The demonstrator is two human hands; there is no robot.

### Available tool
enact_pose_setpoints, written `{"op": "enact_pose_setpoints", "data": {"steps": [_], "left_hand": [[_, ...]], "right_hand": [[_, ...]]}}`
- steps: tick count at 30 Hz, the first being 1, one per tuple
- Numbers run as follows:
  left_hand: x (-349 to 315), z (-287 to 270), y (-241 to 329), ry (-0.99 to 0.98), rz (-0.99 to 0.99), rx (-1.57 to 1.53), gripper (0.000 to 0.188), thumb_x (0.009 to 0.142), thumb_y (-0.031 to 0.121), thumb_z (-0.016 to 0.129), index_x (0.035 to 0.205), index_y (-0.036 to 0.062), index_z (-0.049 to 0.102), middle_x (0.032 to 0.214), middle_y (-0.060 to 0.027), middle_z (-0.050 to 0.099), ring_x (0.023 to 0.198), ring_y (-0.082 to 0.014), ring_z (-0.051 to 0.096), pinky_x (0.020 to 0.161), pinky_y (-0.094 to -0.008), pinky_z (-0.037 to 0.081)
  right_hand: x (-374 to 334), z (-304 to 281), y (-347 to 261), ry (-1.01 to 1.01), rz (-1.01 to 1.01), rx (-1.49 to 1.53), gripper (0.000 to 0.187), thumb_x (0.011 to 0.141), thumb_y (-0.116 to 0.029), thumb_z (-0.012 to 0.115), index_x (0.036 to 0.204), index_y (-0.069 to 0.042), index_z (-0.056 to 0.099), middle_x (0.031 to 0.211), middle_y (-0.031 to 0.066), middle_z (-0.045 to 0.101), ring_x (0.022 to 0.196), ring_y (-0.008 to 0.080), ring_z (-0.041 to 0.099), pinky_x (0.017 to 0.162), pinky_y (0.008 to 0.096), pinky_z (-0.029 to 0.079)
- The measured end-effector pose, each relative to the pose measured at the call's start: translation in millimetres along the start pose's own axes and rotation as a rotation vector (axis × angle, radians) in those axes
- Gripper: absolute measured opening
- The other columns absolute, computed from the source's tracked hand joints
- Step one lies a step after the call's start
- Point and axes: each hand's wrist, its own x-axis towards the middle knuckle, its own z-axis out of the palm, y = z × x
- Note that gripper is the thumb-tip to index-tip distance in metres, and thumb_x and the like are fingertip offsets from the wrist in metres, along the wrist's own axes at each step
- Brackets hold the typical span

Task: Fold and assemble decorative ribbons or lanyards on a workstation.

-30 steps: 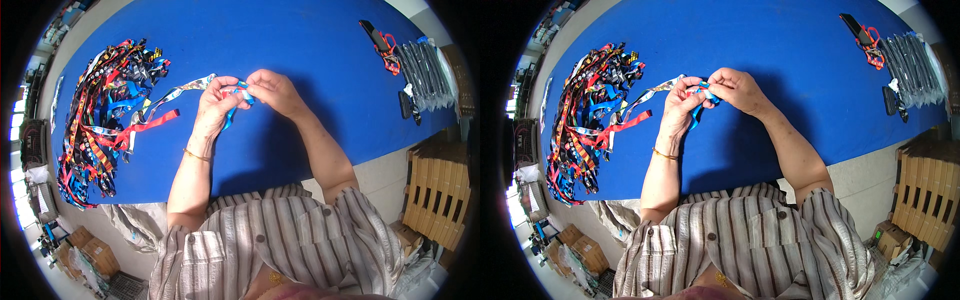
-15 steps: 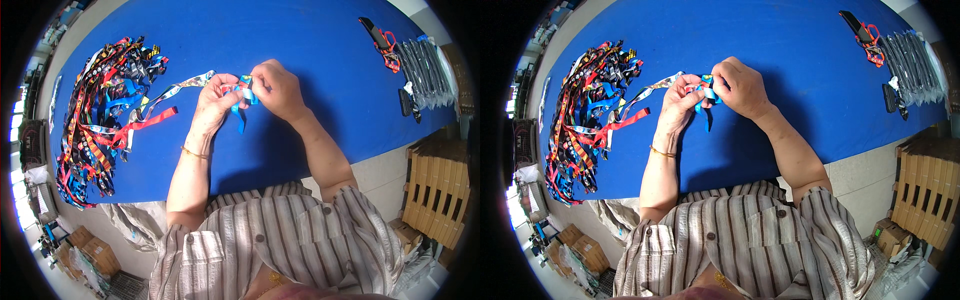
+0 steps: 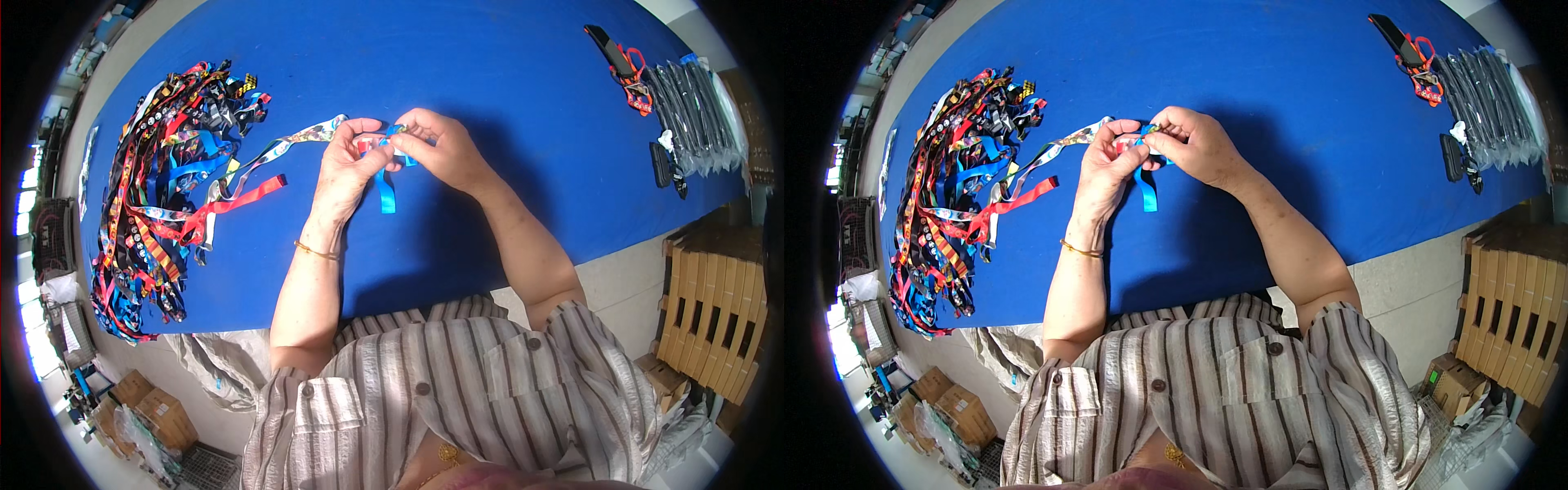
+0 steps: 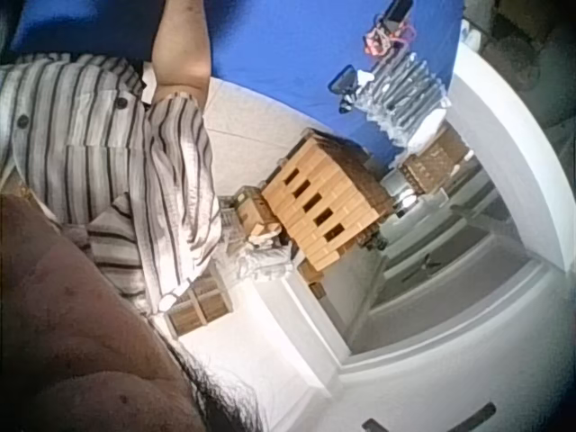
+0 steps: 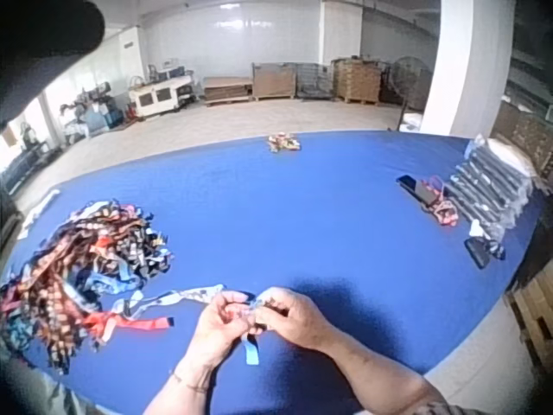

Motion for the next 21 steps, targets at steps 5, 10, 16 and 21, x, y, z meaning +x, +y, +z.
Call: {"op": "enact_pose_setpoints", "data": {"steps": [5, 10, 16, 21], "left_hand": [[1.1, -0.9, 5.9, -0.081, -0.1, -0.223, 0.023, 0.099, 0.015, 0.058, 0.112, -0.0033, 0.059, 0.096, -0.0115, 0.068, 0.076, -0.0181, 0.066, 0.073, -0.0333, 0.056], [-1.6, -4.5, -2.2, -0.034, -0.009, -0.157, 0.017, 0.1, 0.015, 0.056, 0.105, 0.0, 0.063, 0.097, -0.0107, 0.07, 0.075, -0.0172, 0.066, 0.077, -0.0308, 0.055], [-0.4, 3.5, -3.4, 0.01, 0.161, -0.087, 0.01, 0.101, 0.014, 0.056, 0.098, 0.0039, 0.057, 0.099, -0.0099, 0.069, 0.08, -0.0184, 0.068, 0.079, -0.0318, 0.055], [-1.6, 13.9, 5.8, -0.021, 0.108, -0.191, 0.006, 0.098, 0.008, 0.059, 0.098, 0.0041, 0.055, 0.092, -0.0087, 0.067, 0.08, -0.0171, 0.068, 0.075, -0.0303, 0.056]], "right_hand": [[4.5, -6.5, 17.0, 0.11, -0.062, 0.159, 0.006, 0.094, -0.007, 0.062, 0.096, -0.002, 0.062, 0.083, 0.0044, 0.068, 0.075, 0.0071, 0.062, 0.068, 0.023, 0.05], [4.7, -4.1, 12.4, 0.092, 0.01, 0.189, 0.011, 0.094, -0.014, 0.062, 0.092, -0.004, 0.062, 0.081, 0.0022, 0.065, 0.073, 0.006, 0.059, 0.063, 0.0227, 0.045], [2.1, -5.5, 11.7, 0.152, 0.057, 0.261, 0.014, 0.095, -0.017, 0.06, 0.09, -0.005, 0.064, 0.084, 0.0023, 0.066, 0.077, 0.009, 0.059, 0.073, 0.0253, 0.046], [3.7, 1.5, 8.8, 0.133, 0.058, 0.332, 0.014, 0.095, -0.018, 0.06, 0.091, -0.005, 0.064, 0.084, 0.0025, 0.065, 0.077, 0.009, 0.058, 0.073, 0.0249, 0.046]]}}
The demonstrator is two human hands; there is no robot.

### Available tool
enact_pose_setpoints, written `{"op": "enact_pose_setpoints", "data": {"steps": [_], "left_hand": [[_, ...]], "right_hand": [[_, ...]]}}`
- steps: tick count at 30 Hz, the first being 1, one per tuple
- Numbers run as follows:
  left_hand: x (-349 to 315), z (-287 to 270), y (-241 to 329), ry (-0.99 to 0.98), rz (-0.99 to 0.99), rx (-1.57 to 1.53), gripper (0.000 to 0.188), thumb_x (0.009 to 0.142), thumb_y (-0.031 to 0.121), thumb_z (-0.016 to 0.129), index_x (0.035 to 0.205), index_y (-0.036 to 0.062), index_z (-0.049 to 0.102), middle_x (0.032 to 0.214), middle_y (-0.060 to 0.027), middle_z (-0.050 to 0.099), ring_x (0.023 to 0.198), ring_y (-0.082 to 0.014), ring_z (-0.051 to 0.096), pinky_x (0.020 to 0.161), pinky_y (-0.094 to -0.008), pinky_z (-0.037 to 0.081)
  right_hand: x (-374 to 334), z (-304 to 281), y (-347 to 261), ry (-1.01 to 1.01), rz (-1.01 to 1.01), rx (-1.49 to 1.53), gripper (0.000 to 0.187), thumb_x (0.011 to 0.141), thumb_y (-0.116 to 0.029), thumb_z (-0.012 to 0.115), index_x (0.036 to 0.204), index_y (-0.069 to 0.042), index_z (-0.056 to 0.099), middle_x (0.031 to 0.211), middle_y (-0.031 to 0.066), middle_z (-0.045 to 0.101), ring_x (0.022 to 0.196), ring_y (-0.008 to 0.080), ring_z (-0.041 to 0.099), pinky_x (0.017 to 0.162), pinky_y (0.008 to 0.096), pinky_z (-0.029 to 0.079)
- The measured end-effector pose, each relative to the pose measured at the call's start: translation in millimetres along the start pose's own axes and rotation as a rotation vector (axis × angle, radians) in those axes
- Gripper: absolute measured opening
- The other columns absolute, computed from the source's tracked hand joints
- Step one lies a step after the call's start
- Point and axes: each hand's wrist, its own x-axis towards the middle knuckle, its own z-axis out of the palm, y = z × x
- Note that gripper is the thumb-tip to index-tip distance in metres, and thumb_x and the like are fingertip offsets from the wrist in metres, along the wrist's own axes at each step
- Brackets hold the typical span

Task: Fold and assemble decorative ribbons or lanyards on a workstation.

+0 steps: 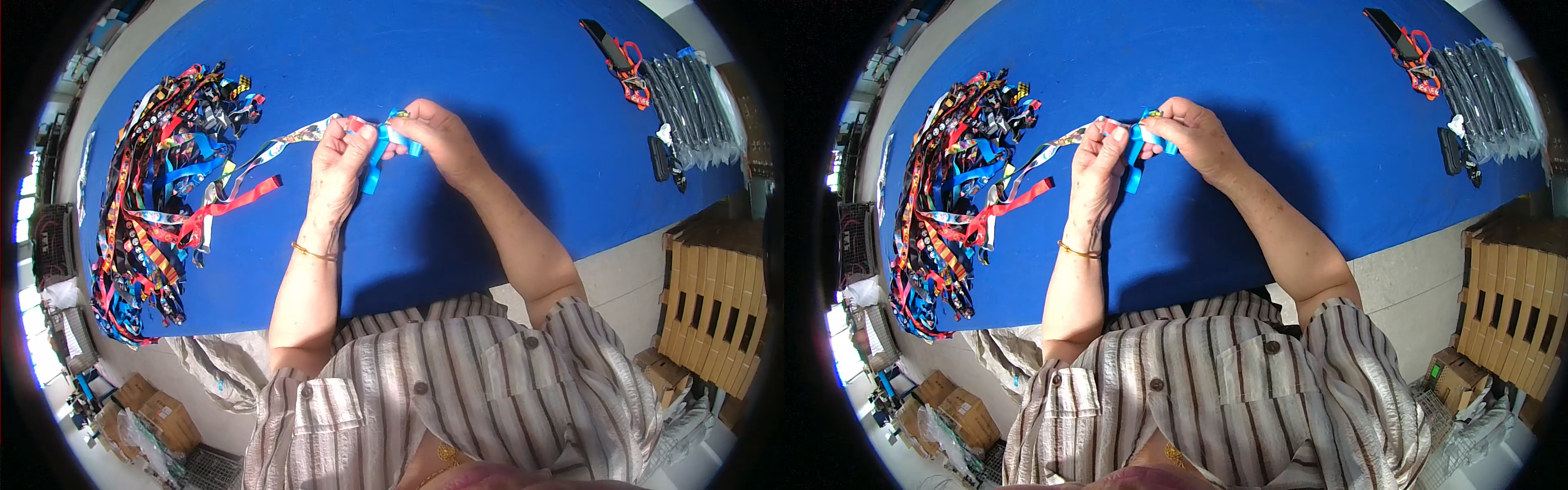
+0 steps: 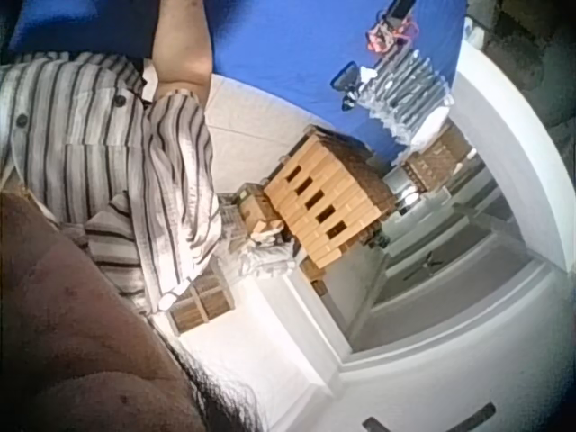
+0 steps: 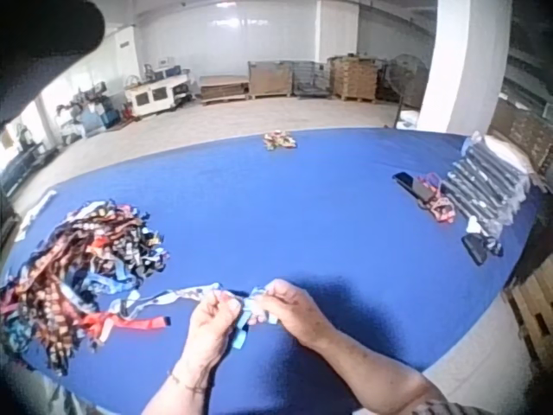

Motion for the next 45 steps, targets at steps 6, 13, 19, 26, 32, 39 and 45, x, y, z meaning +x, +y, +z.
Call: {"op": "enact_pose_setpoints", "data": {"steps": [6, 13, 19, 26, 32, 39, 45], "left_hand": [[0.3, -5.1, 1.5, 0.017, -0.019, 0.07, 0.007, 0.095, 0.003, 0.062, 0.097, 0.0039, 0.056, 0.085, -0.0069, 0.065, 0.071, -0.0176, 0.067, 0.068, -0.0321, 0.059], [1.7, -11.3, -1.8, 0.018, -0.088, 0.041, 0.004, 0.095, 0.006, 0.062, 0.095, 0.004, 0.059, 0.084, -0.0068, 0.066, 0.066, -0.0154, 0.065, 0.063, -0.0305, 0.058], [2.2, -13.3, -1.8, 0.019, -0.093, 0.035, 0.012, 0.093, 0.008, 0.066, 0.096, 0.004, 0.055, 0.081, -0.0095, 0.066, 0.064, -0.0151, 0.066, 0.06, -0.0277, 0.057], [1.8, -12.3, -2.0, 0.005, -0.116, -0.015, 0.014, 0.093, 0.005, 0.066, 0.096, 0.0039, 0.053, 0.082, -0.0098, 0.066, 0.063, -0.0155, 0.066, 0.058, -0.0284, 0.057], [0.9, -13.7, -4.0, -0.026, -0.124, 0.019, 0.011, 0.092, 0.006, 0.067, 0.097, 0.0068, 0.057, 0.082, -0.0071, 0.066, 0.061, -0.0158, 0.064, 0.055, -0.0274, 0.054], [2.4, -18.2, -6.8, -0.011, -0.101, 0.051, 0.013, 0.091, 0.005, 0.068, 0.097, 0.0059, 0.057, 0.083, -0.0077, 0.067, 0.062, -0.015, 0.062, 0.057, -0.0274, 0.054], [1.4, -15.5, -4.7, 0.001, -0.09, 0.046, 0.014, 0.09, 0.002, 0.067, 0.094, 0.0053, 0.054, 0.083, -0.0089, 0.066, 0.063, -0.0159, 0.063, 0.058, -0.0292, 0.054]], "right_hand": [[-2.1, -4.0, -7.6, -0.11, 0.042, 0.012, 0.012, 0.095, -0.013, 0.06, 0.094, -0.002, 0.064, 0.088, 0.0048, 0.067, 0.077, 0.0105, 0.062, 0.073, 0.0265, 0.05], [-1.1, -11.0, -2.0, -0.08, 0.027, -0.073, 0.017, 0.094, -0.013, 0.061, 0.104, -0.001, 0.065, 0.089, 0.004, 0.068, 0.08, 0.0089, 0.062, 0.073, 0.0254, 0.049], [-0.5, -12.0, -0.5, -0.092, 0.005, -0.158, 0.016, 0.094, -0.014, 0.062, 0.102, -0.001, 0.064, 0.089, 0.002, 0.067, 0.08, 0.0069, 0.06, 0.071, 0.0235, 0.047], [-0.4, -9.6, -0.6, -0.081, -0.06, -0.209, 0.011, 0.094, -0.011, 0.061, 0.1, -0.002, 0.062, 0.085, 0.0, 0.064, 0.078, 0.0051, 0.057, 0.069, 0.0229, 0.046], [-0.4, -6.7, 8.2, 0.025, -0.096, -0.335, 0.005, 0.094, -0.007, 0.058, 0.094, -0.002, 0.059, 0.08, -0.0016, 0.062, 0.07, 0.004, 0.057, 0.06, 0.0228, 0.046], [-2.8, 1.9, 5.7, 0.185, -0.349, -0.687, 0.005, 0.09, -0.005, 0.061, 0.095, -0.002, 0.06, 0.082, 0.004, 0.064, 0.073, 0.0102, 0.062, 0.068, 0.0262, 0.051], [-2.0, -0.4, 4.1, 0.246, -0.437, -0.811, 0.006, 0.09, -0.005, 0.061, 0.096, -0.002, 0.061, 0.087, 0.0053, 0.065, 0.075, 0.0118, 0.064, 0.071, 0.0278, 0.052]]}}
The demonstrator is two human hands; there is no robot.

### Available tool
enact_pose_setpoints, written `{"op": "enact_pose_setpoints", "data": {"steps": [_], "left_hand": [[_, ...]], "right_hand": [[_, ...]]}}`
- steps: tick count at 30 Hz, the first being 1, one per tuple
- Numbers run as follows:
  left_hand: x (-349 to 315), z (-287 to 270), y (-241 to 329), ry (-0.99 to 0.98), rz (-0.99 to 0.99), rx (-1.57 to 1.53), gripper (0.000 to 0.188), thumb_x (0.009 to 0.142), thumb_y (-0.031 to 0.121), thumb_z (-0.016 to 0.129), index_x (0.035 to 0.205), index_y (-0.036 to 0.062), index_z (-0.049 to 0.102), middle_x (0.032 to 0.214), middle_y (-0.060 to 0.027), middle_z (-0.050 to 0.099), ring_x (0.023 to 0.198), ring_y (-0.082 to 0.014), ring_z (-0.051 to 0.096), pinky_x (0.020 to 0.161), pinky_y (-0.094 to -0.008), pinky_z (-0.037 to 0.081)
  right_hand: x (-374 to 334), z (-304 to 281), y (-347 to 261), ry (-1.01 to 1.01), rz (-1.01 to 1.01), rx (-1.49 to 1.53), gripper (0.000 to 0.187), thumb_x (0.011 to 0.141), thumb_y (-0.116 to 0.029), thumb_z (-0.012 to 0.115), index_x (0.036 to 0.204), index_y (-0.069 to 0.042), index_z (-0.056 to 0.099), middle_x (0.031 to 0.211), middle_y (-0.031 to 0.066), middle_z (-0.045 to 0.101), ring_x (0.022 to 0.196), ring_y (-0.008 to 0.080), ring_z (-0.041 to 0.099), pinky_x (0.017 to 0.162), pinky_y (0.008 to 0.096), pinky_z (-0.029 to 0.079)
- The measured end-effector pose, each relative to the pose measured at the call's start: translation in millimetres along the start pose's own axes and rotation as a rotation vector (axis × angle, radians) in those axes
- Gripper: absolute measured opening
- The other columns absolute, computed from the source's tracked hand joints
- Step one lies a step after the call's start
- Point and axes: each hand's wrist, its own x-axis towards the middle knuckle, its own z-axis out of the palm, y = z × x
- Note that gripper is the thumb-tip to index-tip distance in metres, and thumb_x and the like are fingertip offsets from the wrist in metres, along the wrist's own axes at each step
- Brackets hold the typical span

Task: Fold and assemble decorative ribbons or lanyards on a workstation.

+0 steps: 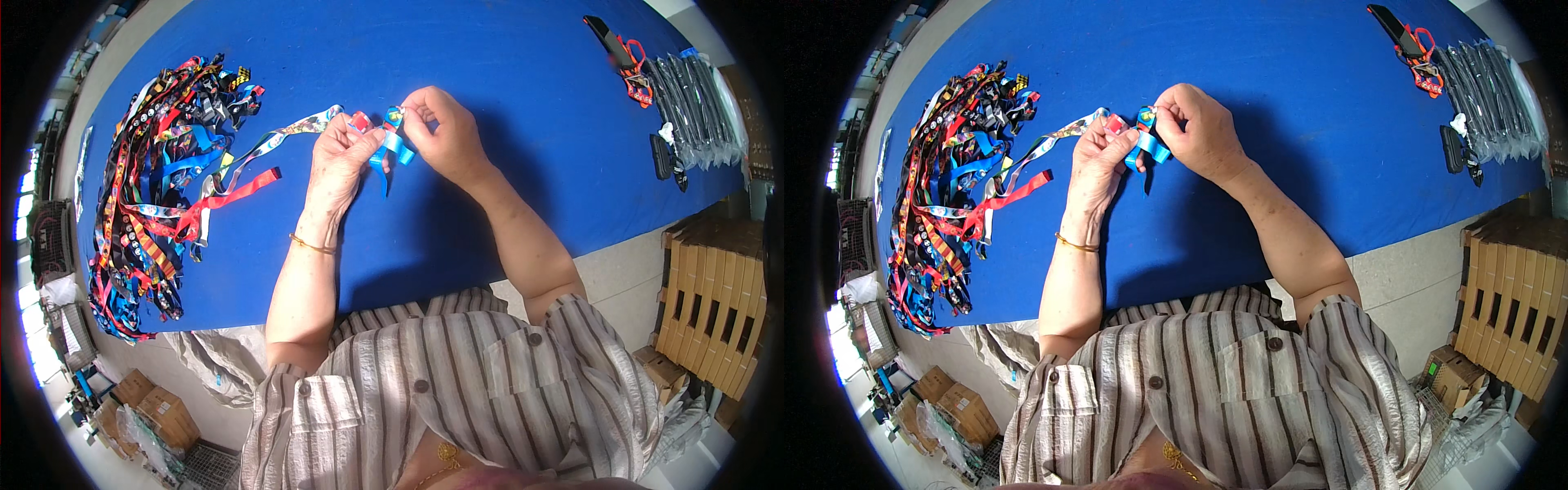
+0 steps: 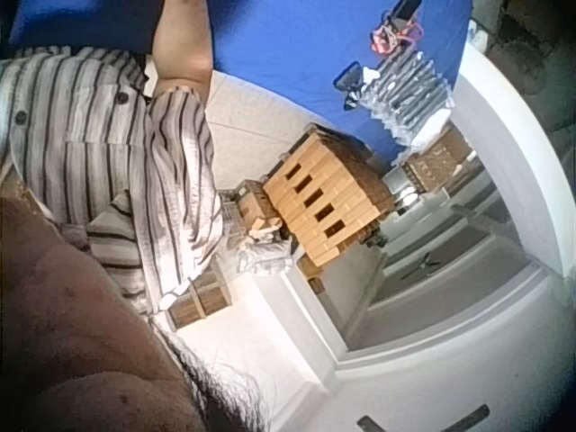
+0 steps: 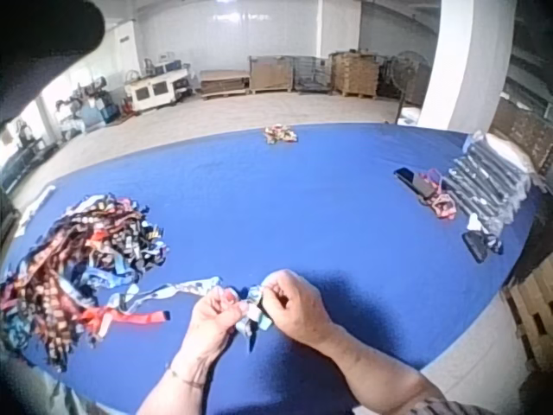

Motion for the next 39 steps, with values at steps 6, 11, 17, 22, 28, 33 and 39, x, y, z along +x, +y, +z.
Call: {"op": "enact_pose_setpoints", "data": {"steps": [6, 11, 17, 22, 28, 33, 39], "left_hand": [[0.5, 1.6, 1.0, 0.013, 0.028, 0.002, 0.014, 0.091, 0.0, 0.065, 0.093, 0.0058, 0.053, 0.083, -0.011, 0.066, 0.065, -0.0172, 0.063, 0.059, -0.03, 0.053], [-2.2, 4.3, 3.6, 0.038, 0.029, 0.017, 0.009, 0.096, 0.007, 0.062, 0.091, 0.006, 0.055, 0.083, -0.0083, 0.066, 0.065, -0.0145, 0.064, 0.061, -0.0278, 0.053], [-1.2, 9.5, 2.6, 0.04, 0.019, -0.031, 0.012, 0.101, 0.015, 0.054, 0.092, 0.0063, 0.055, 0.086, -0.0083, 0.067, 0.07, -0.0156, 0.066, 0.065, -0.0259, 0.055], [-1.5, 8.1, -2.9, 0.047, 0.086, -0.024, 0.01, 0.101, 0.013, 0.054, 0.094, 0.0059, 0.055, 0.09, -0.009, 0.067, 0.076, -0.0162, 0.067, 0.07, -0.0262, 0.056], [-2.2, 6.4, -3.0, 0.044, 0.078, 0.046, 0.008, 0.098, 0.011, 0.059, 0.096, 0.0051, 0.054, 0.088, -0.0068, 0.066, 0.077, -0.0124, 0.065, 0.073, -0.0265, 0.054], [-8.2, 14.3, -8.9, 0.261, 0.316, 0.727, 0.013, 0.095, 0.007, 0.065, 0.106, 0.0002, 0.061, 0.091, 0.0007, 0.062, 0.079, -0.0047, 0.056, 0.073, -0.0205, 0.047], [-12.6, 16.0, 3.6, 0.132, 0.045, 0.383, 0.024, 0.1, 0.019, 0.059, 0.116, 0.0006, 0.063, 0.098, -0.0014, 0.065, 0.091, -0.007, 0.059, 0.083, -0.0241, 0.047]], "right_hand": [[3.0, -3.6, 7.2, -0.304, 0.21, 0.614, 0.013, 0.09, -0.006, 0.066, 0.1, 0.0, 0.06, 0.084, 0.0035, 0.066, 0.072, 0.0099, 0.063, 0.068, 0.0267, 0.053], [2.4, -1.4, -3.6, -0.396, 0.316, 0.65, 0.018, 0.094, -0.011, 0.066, 0.102, 0.004, 0.061, 0.086, 0.0054, 0.067, 0.077, 0.0108, 0.065, 0.071, 0.0257, 0.052], [6.8, -10.1, -5.6, -0.366, 0.376, 0.606, 0.014, 0.093, -0.01, 0.064, 0.098, 0.003, 0.063, 0.083, 0.0068, 0.069, 0.078, 0.0107, 0.065, 0.069, 0.0263, 0.052], [6.7, -10.6, -5.4, -0.365, 0.43, 0.644, 0.013, 0.092, -0.011, 0.062, 0.098, 0.0, 0.063, 0.084, 0.0071, 0.07, 0.077, 0.0097, 0.065, 0.065, 0.0242, 0.049], [3.0, -6.2, 0.7, -0.269, 0.433, 0.564, 0.013, 0.091, -0.013, 0.064, 0.094, -0.001, 0.061, 0.074, 0.0017, 0.063, 0.068, 0.0066, 0.057, 0.06, 0.0241, 0.045], [0.0, 0.8, 3.9, -0.197, 0.344, 0.458, 0.015, 0.091, -0.015, 0.065, 0.091, -0.001, 0.059, 0.071, 0.0007, 0.059, 0.064, 0.0057, 0.053, 0.056, 0.0248, 0.044], [-1.2, -0.9, -12.1, -0.249, 0.275, 0.509, 0.02, 0.097, -0.017, 0.061, 0.101, 0.001, 0.064, 0.075, 0.003, 0.063, 0.067, 0.0075, 0.058, 0.06, 0.0247, 0.048]]}}
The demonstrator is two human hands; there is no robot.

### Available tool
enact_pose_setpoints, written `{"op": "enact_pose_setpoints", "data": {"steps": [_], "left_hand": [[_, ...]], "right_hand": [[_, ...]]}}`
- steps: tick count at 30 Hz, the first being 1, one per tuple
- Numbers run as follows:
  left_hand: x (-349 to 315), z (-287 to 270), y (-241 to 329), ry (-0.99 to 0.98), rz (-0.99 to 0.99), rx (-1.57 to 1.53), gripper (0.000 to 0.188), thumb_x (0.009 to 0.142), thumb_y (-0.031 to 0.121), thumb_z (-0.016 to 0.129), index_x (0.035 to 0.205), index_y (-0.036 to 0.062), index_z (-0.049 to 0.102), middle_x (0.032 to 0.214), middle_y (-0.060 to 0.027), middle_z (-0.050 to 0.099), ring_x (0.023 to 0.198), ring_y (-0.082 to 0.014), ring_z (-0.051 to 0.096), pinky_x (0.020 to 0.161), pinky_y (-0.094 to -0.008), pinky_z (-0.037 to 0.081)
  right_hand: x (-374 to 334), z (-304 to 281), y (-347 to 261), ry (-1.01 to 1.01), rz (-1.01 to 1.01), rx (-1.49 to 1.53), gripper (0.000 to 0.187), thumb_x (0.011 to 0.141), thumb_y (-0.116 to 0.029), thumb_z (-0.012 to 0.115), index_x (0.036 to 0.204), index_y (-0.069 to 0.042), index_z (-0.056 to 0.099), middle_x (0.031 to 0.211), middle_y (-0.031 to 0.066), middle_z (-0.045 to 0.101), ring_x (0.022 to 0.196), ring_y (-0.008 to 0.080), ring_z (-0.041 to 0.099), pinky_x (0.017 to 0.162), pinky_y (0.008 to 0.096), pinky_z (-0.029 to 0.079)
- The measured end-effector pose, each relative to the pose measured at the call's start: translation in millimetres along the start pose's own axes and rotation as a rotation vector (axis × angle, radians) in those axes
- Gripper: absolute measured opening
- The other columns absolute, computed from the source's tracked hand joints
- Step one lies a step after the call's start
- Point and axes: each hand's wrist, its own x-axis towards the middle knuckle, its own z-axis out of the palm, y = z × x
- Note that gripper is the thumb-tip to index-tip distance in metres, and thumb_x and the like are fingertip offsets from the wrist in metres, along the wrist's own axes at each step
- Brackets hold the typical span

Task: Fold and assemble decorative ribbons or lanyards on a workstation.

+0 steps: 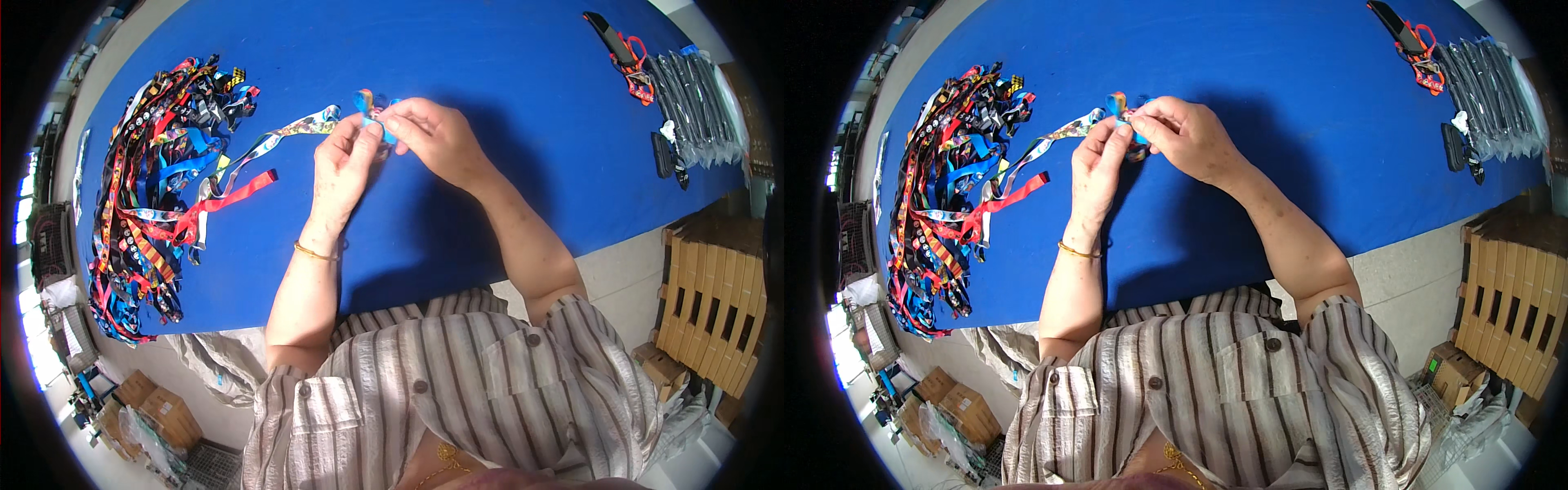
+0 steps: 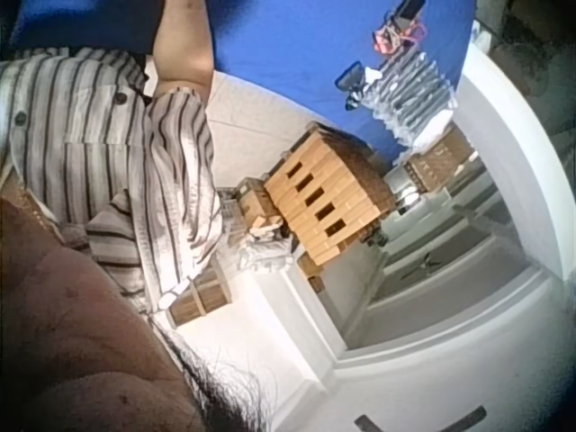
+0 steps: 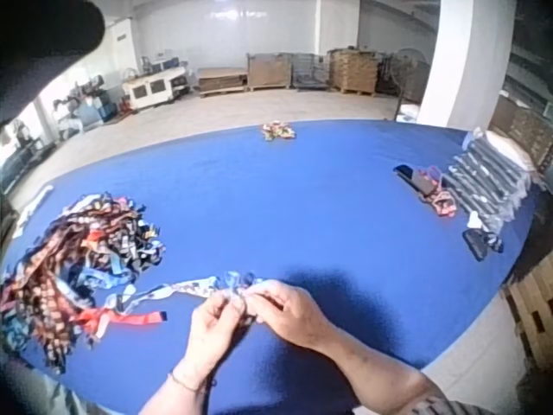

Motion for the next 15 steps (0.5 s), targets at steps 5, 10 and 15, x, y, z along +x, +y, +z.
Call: {"op": "enact_pose_setpoints", "data": {"steps": [5, 10, 15], "left_hand": [[5.5, -9.3, -5.4, -0.124, -0.089, -0.316, 0.031, 0.097, 0.024, 0.062, 0.115, -0.0012, 0.064, 0.093, -0.0013, 0.065, 0.085, -0.0074, 0.058, 0.077, -0.0221, 0.047], [8.3, -12.2, -0.3, -0.148, -0.176, -0.479, 0.028, 0.098, 0.01, 0.049, 0.115, -0.0099, 0.059, 0.1, -0.0195, 0.069, 0.091, -0.0268, 0.07, 0.083, -0.0357, 0.058], [10.6, -5.5, 5.6, -0.245, -0.202, -0.512, 0.034, 0.097, 0.008, 0.043, 0.121, -0.0132, 0.052, 0.106, -0.0254, 0.067, 0.097, -0.0353, 0.07, 0.083, -0.0393, 0.06]], "right_hand": [[-3.6, -1.6, -8.1, -0.061, -0.021, 0.012, 0.027, 0.101, -0.02, 0.055, 0.115, 0.001, 0.066, 0.079, 0.0044, 0.067, 0.072, 0.0094, 0.064, 0.063, 0.0256, 0.052], [-1.5, -11.2, -17.9, -0.118, 0.047, -0.03, 0.025, 0.1, -0.022, 0.057, 0.112, -0.001, 0.067, 0.083, 0.0039, 0.069, 0.075, 0.0077, 0.064, 0.066, 0.0231, 0.052], [4.2, -18.9, -3.5, 0.151, -0.128, 0.012, 0.018, 0.094, -0.014, 0.067, 0.107, -0.001, 0.066, 0.079, 0.0028, 0.067, 0.074, 0.0062, 0.063, 0.066, 0.0207, 0.051]]}}
